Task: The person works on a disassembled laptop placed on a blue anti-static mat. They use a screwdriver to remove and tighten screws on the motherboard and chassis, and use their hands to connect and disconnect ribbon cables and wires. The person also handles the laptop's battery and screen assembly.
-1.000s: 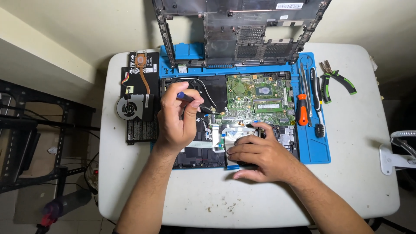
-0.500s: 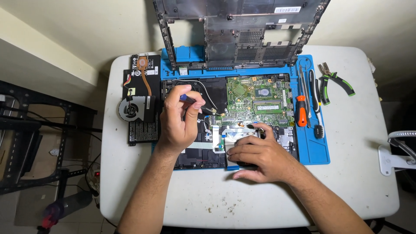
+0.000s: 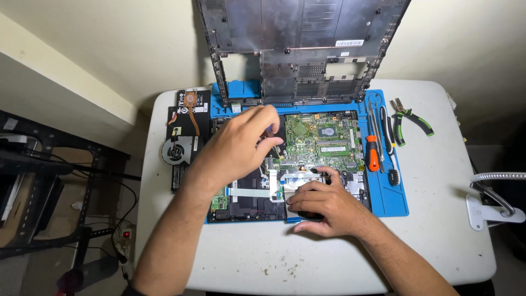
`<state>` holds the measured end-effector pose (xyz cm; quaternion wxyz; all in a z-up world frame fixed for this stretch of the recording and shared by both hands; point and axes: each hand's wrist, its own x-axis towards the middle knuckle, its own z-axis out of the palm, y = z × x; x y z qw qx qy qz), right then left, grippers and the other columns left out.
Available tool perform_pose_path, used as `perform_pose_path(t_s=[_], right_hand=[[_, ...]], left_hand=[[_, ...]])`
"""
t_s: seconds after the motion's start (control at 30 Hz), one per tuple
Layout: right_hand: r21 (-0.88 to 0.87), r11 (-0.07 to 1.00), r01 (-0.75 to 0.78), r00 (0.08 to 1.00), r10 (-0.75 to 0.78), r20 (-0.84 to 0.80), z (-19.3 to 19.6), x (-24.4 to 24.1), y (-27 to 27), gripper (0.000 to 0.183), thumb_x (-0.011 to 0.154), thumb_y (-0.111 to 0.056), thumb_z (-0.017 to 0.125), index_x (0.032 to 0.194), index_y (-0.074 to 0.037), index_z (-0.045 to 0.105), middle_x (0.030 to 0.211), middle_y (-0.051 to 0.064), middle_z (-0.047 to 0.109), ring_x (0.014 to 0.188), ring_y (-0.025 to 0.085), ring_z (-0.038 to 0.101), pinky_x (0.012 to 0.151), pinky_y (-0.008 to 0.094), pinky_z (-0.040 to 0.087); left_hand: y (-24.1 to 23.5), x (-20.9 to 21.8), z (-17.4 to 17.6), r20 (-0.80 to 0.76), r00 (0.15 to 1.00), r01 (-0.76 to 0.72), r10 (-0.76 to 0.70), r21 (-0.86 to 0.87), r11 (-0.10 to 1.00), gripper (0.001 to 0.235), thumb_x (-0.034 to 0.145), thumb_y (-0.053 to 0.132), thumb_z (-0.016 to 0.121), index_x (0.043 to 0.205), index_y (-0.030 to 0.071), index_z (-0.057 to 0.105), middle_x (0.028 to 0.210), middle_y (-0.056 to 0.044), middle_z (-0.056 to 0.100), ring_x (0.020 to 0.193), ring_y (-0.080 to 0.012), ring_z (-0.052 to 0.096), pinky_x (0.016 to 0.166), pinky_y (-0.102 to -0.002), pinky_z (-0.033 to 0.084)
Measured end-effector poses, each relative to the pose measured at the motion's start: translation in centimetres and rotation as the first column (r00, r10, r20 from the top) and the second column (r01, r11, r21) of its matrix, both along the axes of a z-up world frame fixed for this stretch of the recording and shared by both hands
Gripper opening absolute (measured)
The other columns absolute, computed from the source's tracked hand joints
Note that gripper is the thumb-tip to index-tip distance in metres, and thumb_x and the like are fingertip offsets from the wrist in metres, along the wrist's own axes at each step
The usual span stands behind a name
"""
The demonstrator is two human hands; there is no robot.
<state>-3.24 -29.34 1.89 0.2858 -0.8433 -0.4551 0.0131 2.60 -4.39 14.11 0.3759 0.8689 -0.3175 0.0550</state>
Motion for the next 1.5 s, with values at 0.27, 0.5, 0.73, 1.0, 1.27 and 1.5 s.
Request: perform_pose_path(t_s=[0.27, 0.5, 0.73, 1.0, 1.27, 1.5], right_hand=[[-0.025, 1.000, -0.002, 1.000, 0.002, -0.015, 0.1, -0.2, -0.2, 0.046, 0.089, -0.068, 0.068, 0.095, -0.024, 0.079, 0.100, -0.001, 0.082, 0.103, 0.016, 0.070, 0.111, 0.060, 0.024], [-0.026, 1.000, -0.004, 1.000, 0.004, -0.004, -0.3, 0.0, -0.2, 0.048, 0.091, -0.071, 0.063, 0.095, -0.025, 0.078, 0.100, -0.001, 0.082, 0.103, 0.015, 0.070, 0.111, 0.060, 0.024], [-0.035, 0.999, 0.007, 1.000, -0.006, 0.011, -0.2, -0.1, 0.0, 0.047, 0.089, -0.070, 0.065, 0.095, -0.026, 0.079, 0.099, -0.001, 0.082, 0.103, 0.016, 0.069, 0.112, 0.060, 0.024], [-0.036, 0.999, 0.012, 1.000, -0.012, -0.016, 0.2, -0.1, 0.0, 0.046, 0.089, -0.070, 0.065, 0.094, -0.026, 0.079, 0.099, -0.002, 0.082, 0.103, 0.015, 0.070, 0.112, 0.060, 0.024], [-0.050, 0.999, 0.006, 1.000, -0.007, -0.026, 0.1, -0.1, 0.0, 0.046, 0.089, -0.069, 0.065, 0.095, -0.026, 0.079, 0.100, -0.001, 0.082, 0.103, 0.016, 0.070, 0.112, 0.061, 0.023], [-0.046, 0.999, 0.009, 0.999, -0.011, -0.030, 0.5, -0.1, 0.0, 0.047, 0.088, -0.070, 0.066, 0.095, -0.026, 0.079, 0.100, -0.001, 0.082, 0.103, 0.017, 0.071, 0.112, 0.061, 0.024]], left_hand=[[-3.3, 2.7, 0.4, 0.313, 0.922, 0.023, -0.230, 0.546, 0.837, 0.014, 0.076, -0.012, 0.078, 0.072, 0.000, 0.071, 0.065, -0.013, 0.067, 0.062, -0.0281, 0.070, 0.056, -0.038, 0.059], [-5.7, 4.2, -2.5, 0.333, 0.857, 0.019, -0.392, 0.741, 0.671, 0.021, 0.077, -0.001, 0.078, 0.058, 0.006, 0.071, 0.050, -0.012, 0.060, 0.052, -0.0287, 0.067, 0.049, -0.043, 0.061], [-7.0, 4.3, -4.2, 0.410, 0.812, 0.014, -0.415, 0.697, 0.717, 0.021, 0.072, 0.005, 0.079, 0.054, 0.012, 0.071, 0.046, -0.007, 0.060, 0.052, -0.0282, 0.067, 0.051, -0.049, 0.061], [-6.0, 3.5, -2.2, 0.183, 0.939, 0.050, -0.290, 0.765, 0.642, 0.015, 0.081, 0.001, 0.075, 0.067, 0.005, 0.077, 0.056, -0.014, 0.068, 0.051, -0.0292, 0.071, 0.050, -0.045, 0.062], [-5.3, 3.8, -1.5, 0.275, 0.910, -0.010, -0.310, 0.761, 0.648, 0.012, 0.079, 0.000, 0.076, 0.068, 0.005, 0.078, 0.058, -0.014, 0.069, 0.055, -0.0320, 0.073, 0.052, -0.046, 0.062], [-5.2, 3.2, 0.3, 0.256, 0.907, 0.021, -0.335, 0.765, 0.643, 0.007, 0.083, -0.004, 0.074, 0.082, 0.001, 0.079, 0.081, -0.021, 0.075, 0.062, -0.0321, 0.075, 0.055, -0.042, 0.064]])
